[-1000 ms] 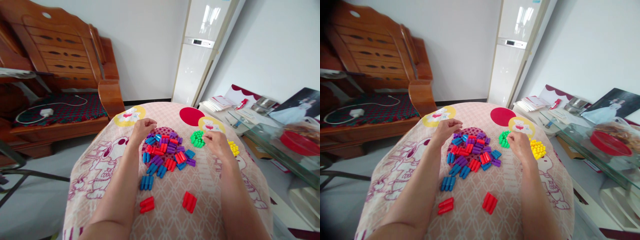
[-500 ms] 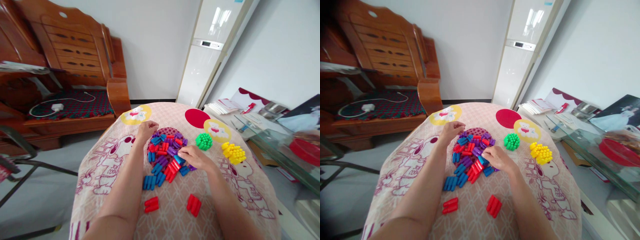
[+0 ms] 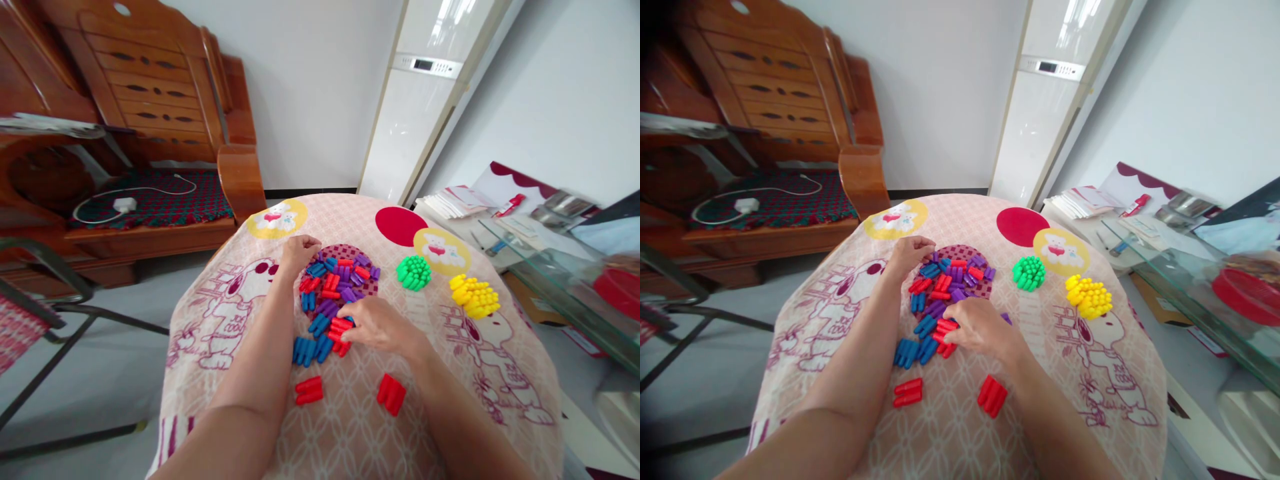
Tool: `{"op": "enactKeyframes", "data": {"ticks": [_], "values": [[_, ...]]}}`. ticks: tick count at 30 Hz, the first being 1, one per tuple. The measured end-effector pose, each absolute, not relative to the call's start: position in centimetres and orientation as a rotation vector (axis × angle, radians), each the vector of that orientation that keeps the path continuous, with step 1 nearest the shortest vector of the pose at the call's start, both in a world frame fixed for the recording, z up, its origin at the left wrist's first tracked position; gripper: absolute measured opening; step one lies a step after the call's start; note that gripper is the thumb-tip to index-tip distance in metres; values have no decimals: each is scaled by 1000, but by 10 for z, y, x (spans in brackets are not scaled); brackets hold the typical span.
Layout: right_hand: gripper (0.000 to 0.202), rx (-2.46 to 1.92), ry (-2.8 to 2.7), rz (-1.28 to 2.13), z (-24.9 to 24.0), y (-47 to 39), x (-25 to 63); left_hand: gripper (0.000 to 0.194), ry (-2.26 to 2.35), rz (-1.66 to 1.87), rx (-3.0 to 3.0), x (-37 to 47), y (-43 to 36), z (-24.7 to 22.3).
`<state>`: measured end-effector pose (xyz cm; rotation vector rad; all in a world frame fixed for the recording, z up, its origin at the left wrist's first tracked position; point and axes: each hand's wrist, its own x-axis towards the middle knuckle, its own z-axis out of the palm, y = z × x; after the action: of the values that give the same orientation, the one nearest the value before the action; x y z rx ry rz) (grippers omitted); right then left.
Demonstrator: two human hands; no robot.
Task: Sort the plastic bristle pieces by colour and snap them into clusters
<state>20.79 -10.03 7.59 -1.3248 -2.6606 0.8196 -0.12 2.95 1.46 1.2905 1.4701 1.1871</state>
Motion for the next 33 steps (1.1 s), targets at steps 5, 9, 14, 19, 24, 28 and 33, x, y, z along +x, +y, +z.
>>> {"op": "enactKeyframes", "data": {"ticks": [5,9,14,19,24,28,33], "values": [[13,-1275,-2706,716,74,-106,200,11,1466,1196,1302,-3,30,13],[16,-1319,-2325,735,84,-96,227,11,1470,1192,1302,-4,32,13],[21,-1526,-1789,783,78,-91,285,14,1459,1211,1281,-4,32,16],[23,-1995,-1484,403,40,-101,342,19,1470,1226,1379,-4,32,24],[26,-2205,-1418,29,6,-108,349,23,1609,1181,1625,2,21,55],[27,-2330,-1457,-52,2,-111,337,25,1640,1214,1832,11,-6,93],[29,-2309,-1602,-8,5,-112,339,26,1634,1312,1939,14,-34,118]]}}
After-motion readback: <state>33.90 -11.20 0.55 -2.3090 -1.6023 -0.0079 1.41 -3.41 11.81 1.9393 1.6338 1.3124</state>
